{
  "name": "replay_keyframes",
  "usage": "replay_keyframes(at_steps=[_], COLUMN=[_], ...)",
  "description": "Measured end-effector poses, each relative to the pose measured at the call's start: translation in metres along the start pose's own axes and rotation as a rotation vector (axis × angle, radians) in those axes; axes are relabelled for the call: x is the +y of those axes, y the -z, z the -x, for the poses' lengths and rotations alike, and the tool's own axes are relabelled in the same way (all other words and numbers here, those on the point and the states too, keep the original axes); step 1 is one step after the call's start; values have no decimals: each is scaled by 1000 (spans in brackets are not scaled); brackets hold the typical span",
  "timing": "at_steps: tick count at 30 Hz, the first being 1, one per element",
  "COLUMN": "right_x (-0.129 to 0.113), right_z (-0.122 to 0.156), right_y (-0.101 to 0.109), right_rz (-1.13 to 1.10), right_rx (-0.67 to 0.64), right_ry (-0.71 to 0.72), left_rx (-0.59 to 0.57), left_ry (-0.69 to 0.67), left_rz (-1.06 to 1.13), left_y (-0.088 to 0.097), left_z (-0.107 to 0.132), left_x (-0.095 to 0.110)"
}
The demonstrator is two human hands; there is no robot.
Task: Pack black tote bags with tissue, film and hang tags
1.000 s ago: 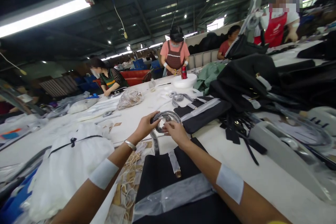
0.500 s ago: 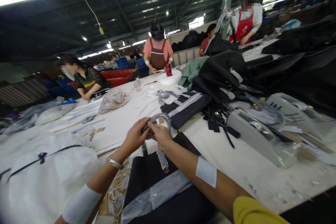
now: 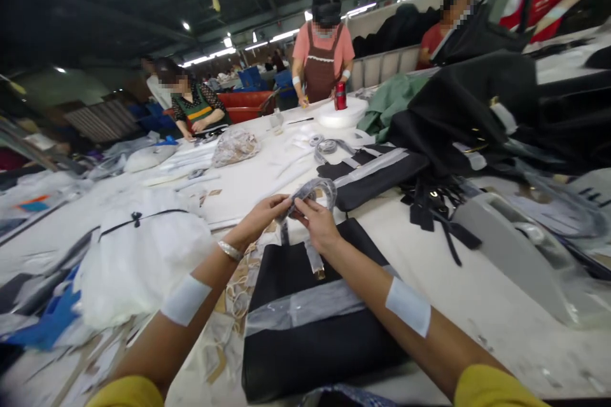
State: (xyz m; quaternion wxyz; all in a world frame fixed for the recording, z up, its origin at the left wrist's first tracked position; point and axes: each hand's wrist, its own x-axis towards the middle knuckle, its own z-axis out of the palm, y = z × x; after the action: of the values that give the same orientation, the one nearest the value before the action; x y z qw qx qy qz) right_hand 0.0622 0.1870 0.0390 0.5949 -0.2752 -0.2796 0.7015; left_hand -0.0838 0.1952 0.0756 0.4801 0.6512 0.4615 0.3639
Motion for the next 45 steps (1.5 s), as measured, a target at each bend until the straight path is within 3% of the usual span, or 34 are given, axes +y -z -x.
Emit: replay_keyframes(at_steps=[2, 5, 8, 11, 17, 23, 27, 31, 36, 40, 43, 45], right_x=[-4, -10, -13, -8, -5, -15, -18, -16, -12, -8, -12, -24], right_z=[-1, 1, 7, 9, 0, 9, 14, 10, 4, 5, 11, 20], right_y=[4, 16, 26, 26, 11, 0, -1, 4, 7, 6, 10, 17], right_rz=[113, 456, 715, 638, 324, 307, 364, 417, 363, 315, 362, 448], right_rx=[-49, -82, -120, -111, 19, -4, -48, -44, 33, 82, 46, -41], right_ry=[1, 28, 64, 30, -18, 19, 75, 154, 164, 151, 111, 79], left_rx=[52, 152, 186, 147, 114, 50, -27, 13, 145, 139, 146, 136], left_ry=[-9, -36, -72, -89, -88, 12, 0, -3, -57, -139, -113, -68], left_rz=[16, 43, -64, -211, -299, 55, 145, 167, -24, -330, -470, -443], left_y=[2, 6, 9, 8, 1, 1, -2, -10, -20, -23, -23, -20], left_z=[0, 2, 3, 3, 6, 13, 9, 9, 11, 13, 13, 11], left_x=[-1, -5, -8, -12, -14, -3, 1, 3, 4, 0, -8, -13])
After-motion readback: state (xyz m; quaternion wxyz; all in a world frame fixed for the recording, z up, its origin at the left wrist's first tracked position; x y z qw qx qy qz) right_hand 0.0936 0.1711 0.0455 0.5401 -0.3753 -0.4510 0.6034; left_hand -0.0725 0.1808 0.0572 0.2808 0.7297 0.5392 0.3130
